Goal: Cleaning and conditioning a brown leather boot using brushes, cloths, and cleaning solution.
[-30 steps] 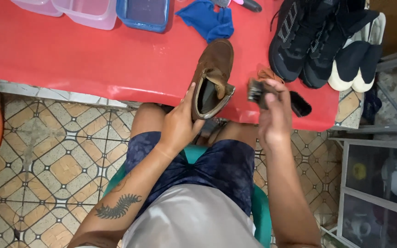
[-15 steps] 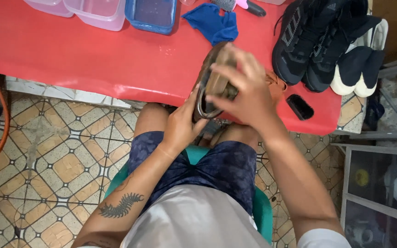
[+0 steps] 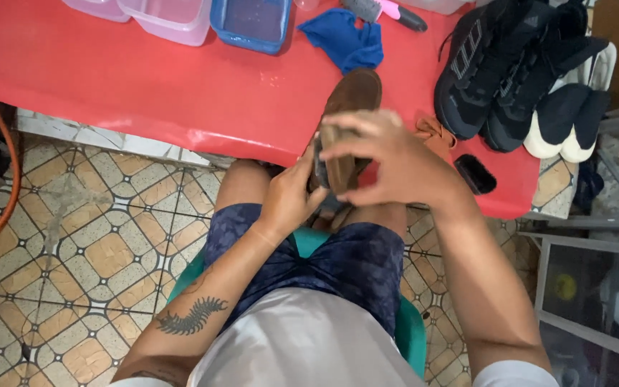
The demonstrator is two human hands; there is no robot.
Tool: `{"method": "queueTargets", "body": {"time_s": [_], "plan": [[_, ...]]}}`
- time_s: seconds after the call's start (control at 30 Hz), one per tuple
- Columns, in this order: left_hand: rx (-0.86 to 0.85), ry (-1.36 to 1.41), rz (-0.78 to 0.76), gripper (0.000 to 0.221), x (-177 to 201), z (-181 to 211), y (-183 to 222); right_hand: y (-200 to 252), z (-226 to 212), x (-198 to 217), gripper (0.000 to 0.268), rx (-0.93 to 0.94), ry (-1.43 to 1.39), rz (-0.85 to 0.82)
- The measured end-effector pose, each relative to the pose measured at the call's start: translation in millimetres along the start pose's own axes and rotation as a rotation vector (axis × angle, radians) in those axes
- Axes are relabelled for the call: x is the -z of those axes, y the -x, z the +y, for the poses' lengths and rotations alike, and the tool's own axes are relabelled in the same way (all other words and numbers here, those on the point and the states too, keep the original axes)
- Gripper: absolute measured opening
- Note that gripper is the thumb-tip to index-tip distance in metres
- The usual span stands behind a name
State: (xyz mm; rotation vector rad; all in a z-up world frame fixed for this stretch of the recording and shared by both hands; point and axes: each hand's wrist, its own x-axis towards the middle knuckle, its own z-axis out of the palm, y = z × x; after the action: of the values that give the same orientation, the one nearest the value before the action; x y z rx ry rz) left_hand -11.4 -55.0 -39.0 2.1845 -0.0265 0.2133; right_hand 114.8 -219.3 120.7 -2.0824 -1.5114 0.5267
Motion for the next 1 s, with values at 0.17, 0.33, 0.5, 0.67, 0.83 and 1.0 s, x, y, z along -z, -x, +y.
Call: {"method": "queueTargets", "body": {"time_s": [0.17, 0.33, 0.5, 0.67, 0.83, 1.0], "plan": [[-0.022, 0.013, 0.043, 0.084, 3, 5, -6, -5, 2, 1, 0.058, -0.062, 0.285, 0.375], [0.008, -0.016, 0.000, 0.087, -2, -2, 1, -2, -6, -1, 0.052, -0.009, 0.113, 0.156], [-0.043, -0.030, 0.036, 0.088, -2, -2, -4, -5, 5, 0, 0.056, -0.081, 0.277, 0.413], [0.004, -0.009, 0.034, 0.080, 0, 3, -2, -2, 5, -7, 0.053, 0.049, 0.169, 0.332], [-0.013, -0.025, 0.030, 0.089, -1, -2, -4, -3, -3, 7, 0.054, -0.059, 0.137, 0.159], [-0.006, -0.043, 0.007, 0.095, 4, 5, -4, 1, -14, 17, 0.061, 0.002, 0.058, -0.180]]}}
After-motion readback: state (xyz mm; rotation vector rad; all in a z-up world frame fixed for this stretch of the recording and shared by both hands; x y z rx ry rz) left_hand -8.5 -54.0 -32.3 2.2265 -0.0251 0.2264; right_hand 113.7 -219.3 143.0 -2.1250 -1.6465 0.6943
